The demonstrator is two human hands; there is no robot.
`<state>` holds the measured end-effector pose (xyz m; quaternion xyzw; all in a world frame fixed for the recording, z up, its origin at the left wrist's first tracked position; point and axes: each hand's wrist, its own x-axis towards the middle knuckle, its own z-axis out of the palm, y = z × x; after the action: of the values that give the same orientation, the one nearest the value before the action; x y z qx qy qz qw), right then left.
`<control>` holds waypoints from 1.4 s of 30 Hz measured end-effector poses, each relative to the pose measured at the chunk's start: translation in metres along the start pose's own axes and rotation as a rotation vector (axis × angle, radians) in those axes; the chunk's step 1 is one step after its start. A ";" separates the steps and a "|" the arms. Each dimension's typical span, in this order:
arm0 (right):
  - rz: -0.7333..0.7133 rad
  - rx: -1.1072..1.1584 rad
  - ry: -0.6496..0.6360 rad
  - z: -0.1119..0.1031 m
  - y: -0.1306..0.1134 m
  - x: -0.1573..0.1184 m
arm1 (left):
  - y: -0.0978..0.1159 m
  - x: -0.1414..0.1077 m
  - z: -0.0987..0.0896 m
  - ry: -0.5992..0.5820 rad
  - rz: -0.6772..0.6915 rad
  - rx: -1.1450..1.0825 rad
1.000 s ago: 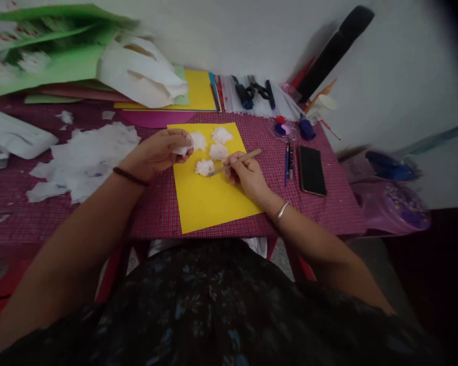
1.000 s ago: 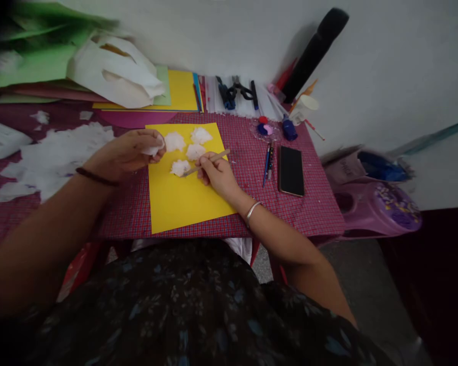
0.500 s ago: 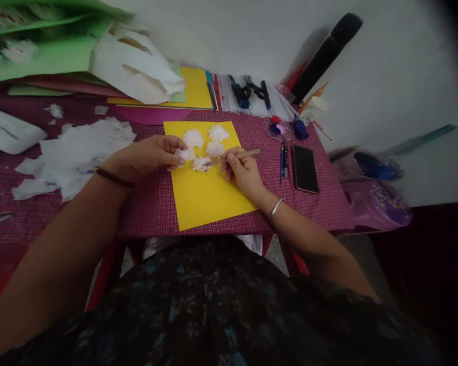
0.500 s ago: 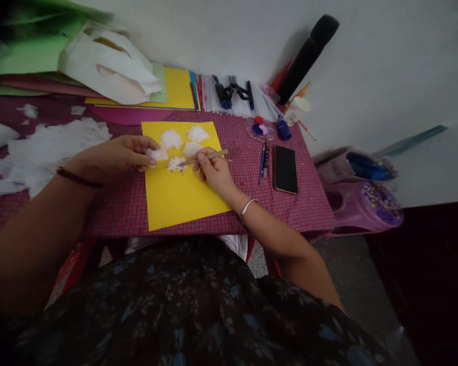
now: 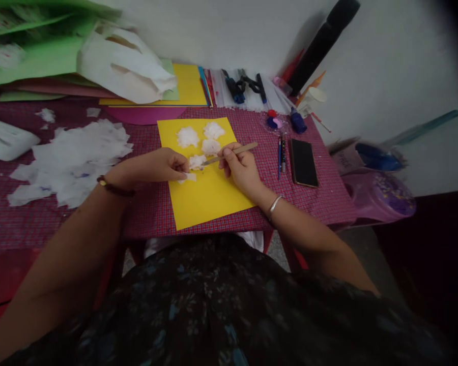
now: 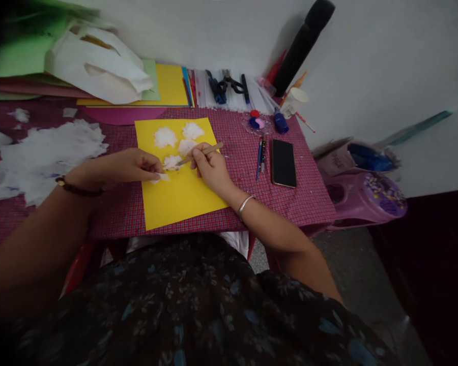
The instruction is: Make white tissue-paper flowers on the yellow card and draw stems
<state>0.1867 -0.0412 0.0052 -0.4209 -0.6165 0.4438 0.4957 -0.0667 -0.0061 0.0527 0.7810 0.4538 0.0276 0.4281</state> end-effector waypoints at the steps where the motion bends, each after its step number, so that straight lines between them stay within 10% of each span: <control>1: -0.014 -0.003 0.007 0.000 -0.001 -0.001 | -0.002 -0.001 -0.002 -0.019 0.001 0.013; 10: -0.124 -0.003 -0.184 0.007 0.003 -0.006 | -0.013 -0.005 -0.012 -0.052 0.046 0.052; 42: -0.091 0.035 -0.069 0.004 0.003 0.000 | -0.015 0.003 -0.005 -0.031 0.030 0.138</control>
<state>0.1827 -0.0407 0.0018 -0.3682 -0.6439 0.4456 0.5013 -0.0775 0.0025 0.0440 0.8157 0.4361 -0.0096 0.3798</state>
